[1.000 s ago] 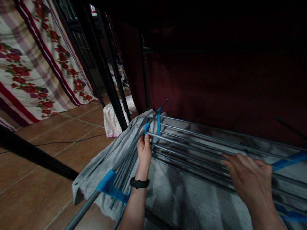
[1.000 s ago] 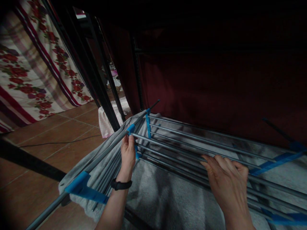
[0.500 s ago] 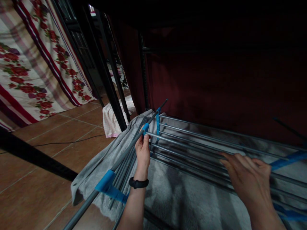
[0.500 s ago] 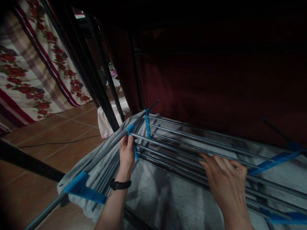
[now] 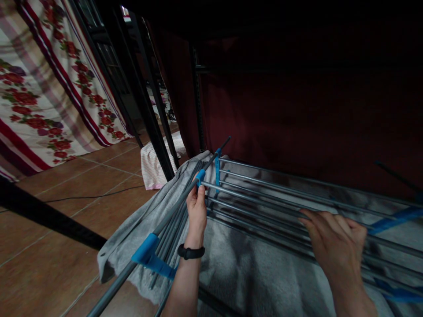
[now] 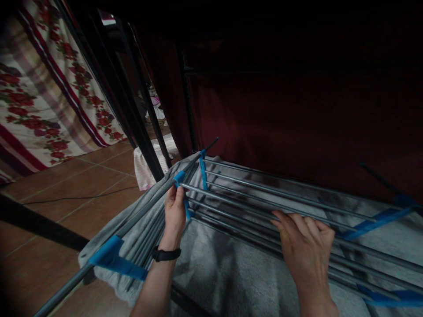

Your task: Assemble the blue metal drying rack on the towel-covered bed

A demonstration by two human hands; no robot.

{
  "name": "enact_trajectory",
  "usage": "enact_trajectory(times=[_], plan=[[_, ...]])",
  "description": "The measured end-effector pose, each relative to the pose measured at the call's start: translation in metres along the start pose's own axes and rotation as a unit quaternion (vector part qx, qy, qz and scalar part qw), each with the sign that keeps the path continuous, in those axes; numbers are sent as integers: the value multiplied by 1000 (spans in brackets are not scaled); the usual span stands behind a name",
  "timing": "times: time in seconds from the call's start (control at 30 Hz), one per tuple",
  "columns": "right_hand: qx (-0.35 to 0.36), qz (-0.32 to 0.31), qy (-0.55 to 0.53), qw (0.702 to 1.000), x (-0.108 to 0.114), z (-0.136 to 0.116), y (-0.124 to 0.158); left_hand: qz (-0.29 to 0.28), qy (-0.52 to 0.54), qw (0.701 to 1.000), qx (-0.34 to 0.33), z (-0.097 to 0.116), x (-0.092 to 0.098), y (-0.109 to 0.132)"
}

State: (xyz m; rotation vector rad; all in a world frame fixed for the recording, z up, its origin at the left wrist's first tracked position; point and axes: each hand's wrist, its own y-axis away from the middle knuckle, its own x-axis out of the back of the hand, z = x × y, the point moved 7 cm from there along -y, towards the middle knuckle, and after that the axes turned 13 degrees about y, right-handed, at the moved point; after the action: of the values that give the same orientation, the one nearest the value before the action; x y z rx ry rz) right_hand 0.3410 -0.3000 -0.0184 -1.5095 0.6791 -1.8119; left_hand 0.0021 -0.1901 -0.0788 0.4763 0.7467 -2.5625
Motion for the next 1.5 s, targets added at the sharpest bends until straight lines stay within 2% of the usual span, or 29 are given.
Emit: enact_trajectory(times=[0.13, 0.47, 0.8, 1.1, 1.5], plan=[[11, -3, 27, 1000, 1, -4, -2, 0, -7, 1000, 0, 0, 0, 0], [23, -18, 7, 1000, -4, -1, -2, -2, -39, 999, -16, 0, 2, -1], [26, -38, 3, 999, 2, -5, -7, -2, -40, 999, -10, 5, -1, 0], [-15, 28, -20, 999, 7, -7, -1, -10, -62, 998, -20, 6, -2, 1], [23, 6, -2, 1000, 3, -15, -8, -9, -56, 998, -21, 3, -1, 1]])
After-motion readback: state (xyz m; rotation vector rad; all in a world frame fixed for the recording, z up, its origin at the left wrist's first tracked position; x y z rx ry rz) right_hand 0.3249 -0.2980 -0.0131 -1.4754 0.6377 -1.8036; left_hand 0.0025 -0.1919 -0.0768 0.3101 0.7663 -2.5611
